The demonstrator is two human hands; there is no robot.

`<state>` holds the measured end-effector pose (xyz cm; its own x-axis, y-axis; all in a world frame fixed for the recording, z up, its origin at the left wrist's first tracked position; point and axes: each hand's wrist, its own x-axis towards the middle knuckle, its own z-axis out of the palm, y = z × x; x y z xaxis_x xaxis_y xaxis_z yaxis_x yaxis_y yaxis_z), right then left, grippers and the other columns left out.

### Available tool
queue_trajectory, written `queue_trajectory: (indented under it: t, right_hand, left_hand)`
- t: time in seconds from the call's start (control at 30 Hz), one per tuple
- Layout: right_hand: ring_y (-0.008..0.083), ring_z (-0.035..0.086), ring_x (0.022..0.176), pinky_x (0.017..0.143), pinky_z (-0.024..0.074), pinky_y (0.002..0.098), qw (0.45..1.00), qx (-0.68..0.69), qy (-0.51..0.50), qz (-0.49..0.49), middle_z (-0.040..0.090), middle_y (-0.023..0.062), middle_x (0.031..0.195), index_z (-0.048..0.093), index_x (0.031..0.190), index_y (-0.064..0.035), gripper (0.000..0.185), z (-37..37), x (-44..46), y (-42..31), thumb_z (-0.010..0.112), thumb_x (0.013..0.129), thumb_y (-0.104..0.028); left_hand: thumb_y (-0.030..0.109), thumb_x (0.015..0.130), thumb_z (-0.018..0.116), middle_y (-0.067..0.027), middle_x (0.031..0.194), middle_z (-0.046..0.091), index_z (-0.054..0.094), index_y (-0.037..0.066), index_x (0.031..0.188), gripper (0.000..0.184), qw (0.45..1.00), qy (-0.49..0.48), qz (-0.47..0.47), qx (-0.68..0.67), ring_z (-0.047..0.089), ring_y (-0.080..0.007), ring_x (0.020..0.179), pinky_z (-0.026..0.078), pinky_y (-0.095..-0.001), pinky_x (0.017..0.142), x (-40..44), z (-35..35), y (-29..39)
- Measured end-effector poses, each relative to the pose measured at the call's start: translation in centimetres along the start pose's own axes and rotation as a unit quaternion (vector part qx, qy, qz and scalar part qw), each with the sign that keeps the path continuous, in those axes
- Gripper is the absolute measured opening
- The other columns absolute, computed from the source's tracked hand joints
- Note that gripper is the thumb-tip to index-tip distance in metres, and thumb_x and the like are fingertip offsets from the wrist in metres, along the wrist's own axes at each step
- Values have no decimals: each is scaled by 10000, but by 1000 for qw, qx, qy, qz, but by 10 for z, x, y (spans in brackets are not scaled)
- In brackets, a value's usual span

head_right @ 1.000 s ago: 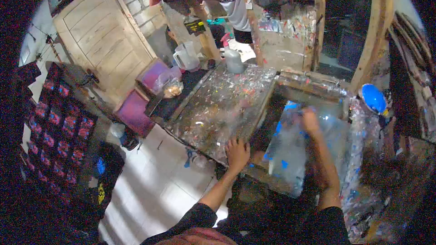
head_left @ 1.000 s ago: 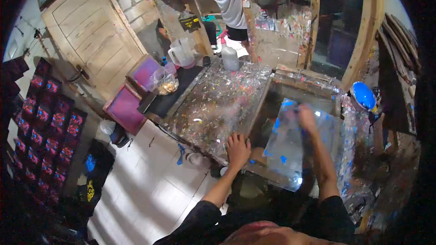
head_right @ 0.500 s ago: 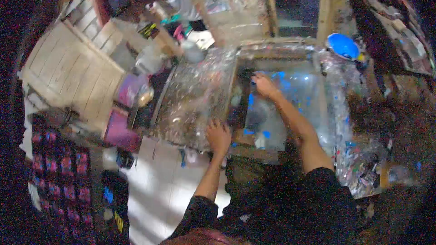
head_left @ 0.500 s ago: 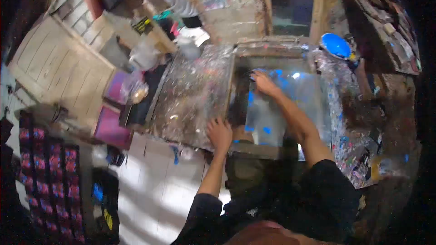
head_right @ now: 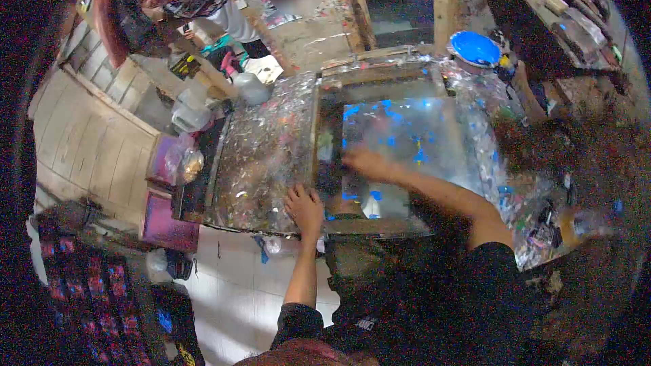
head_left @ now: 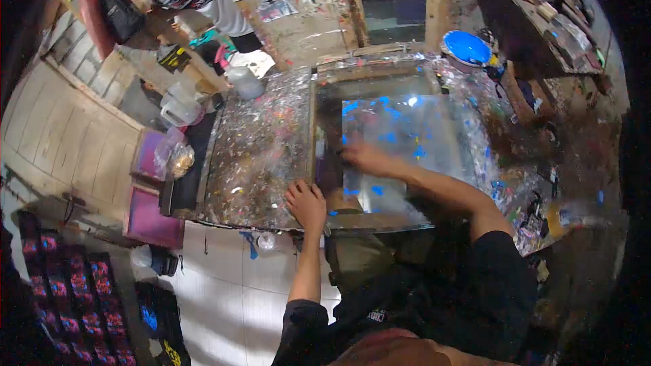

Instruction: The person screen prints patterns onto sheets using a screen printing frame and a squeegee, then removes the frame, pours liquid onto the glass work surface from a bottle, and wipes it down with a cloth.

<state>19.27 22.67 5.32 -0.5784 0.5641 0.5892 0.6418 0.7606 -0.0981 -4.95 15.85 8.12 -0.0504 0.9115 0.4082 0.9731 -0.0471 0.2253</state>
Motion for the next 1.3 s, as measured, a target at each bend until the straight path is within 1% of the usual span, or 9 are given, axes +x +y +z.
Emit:
queue_trajectory:
  t: [0.17,0.4,0.6,0.67,0.8,0.97,1.03,1.13,1.3]
  right_hand:
    - [363,603,1106,960,471,471,880,-72,50,467,646,208,1151,654,1072,-17,246,-46,-50,125,551,860,-83]
    - [405,548,1153,1003,436,489,991,5,-36,129,592,244,1224,640,1129,-1,308,14,3,137,616,851,-133]
    - [382,617,1033,872,504,477,920,-102,-96,365,647,209,1083,648,1091,-19,301,-18,-18,147,663,812,-131]
    - [381,637,902,776,510,467,987,-140,62,44,654,204,952,639,962,-18,197,-19,-53,139,637,828,-162]
    - [261,593,862,803,461,377,811,188,211,512,633,145,926,633,1029,-38,288,-153,-64,45,466,976,-268]
    - [292,569,909,813,461,418,962,-113,71,239,613,169,1020,607,1096,-16,322,-99,-143,26,407,990,-246]
    - [306,590,994,846,468,446,857,54,-66,509,612,206,1113,602,1147,-11,355,-171,-81,-13,406,991,-262]
    - [383,604,988,829,476,466,808,38,258,528,636,232,1025,626,967,-4,237,-139,-117,53,410,956,-100]
    - [309,577,932,870,435,419,897,104,159,398,652,176,1036,641,1060,20,431,-101,-95,45,411,1001,-340]
  left_hand:
    - [289,928,561,-190,1258,528,555,10,1173,371,1000,5,15,15,467,-399,1190,377,-531,975,-3,-2,-3]
    - [323,925,558,-199,1307,522,552,35,1238,425,1000,-1,-5,0,482,-396,1194,381,-540,988,-4,-8,-3]
    - [287,923,569,-224,1260,520,565,11,1194,387,1000,5,-3,-27,481,-399,1169,410,-530,948,-3,-2,-10]
    - [289,922,570,-220,1264,519,561,14,1200,391,999,13,-4,-30,483,-397,1170,410,-528,952,-3,-9,-5]
    - [290,917,575,-195,1241,526,547,26,1215,399,1000,10,-1,-16,495,-382,1150,411,-525,947,-11,-8,-6]
    - [289,908,584,-180,1205,532,570,41,1155,350,1000,25,9,-12,507,-374,1122,418,-533,925,-4,-6,-7]
    - [294,903,590,-176,1186,541,581,47,1120,329,999,45,18,12,517,-376,1106,425,-526,904,-6,-9,-4]
    - [291,901,597,-171,1169,555,585,47,1123,330,998,38,40,1,528,-376,1092,425,-511,883,-5,-10,9]
    - [304,928,577,-198,1266,534,589,9,1134,360,998,58,17,-20,475,-406,1196,390,-523,988,-10,4,-11]
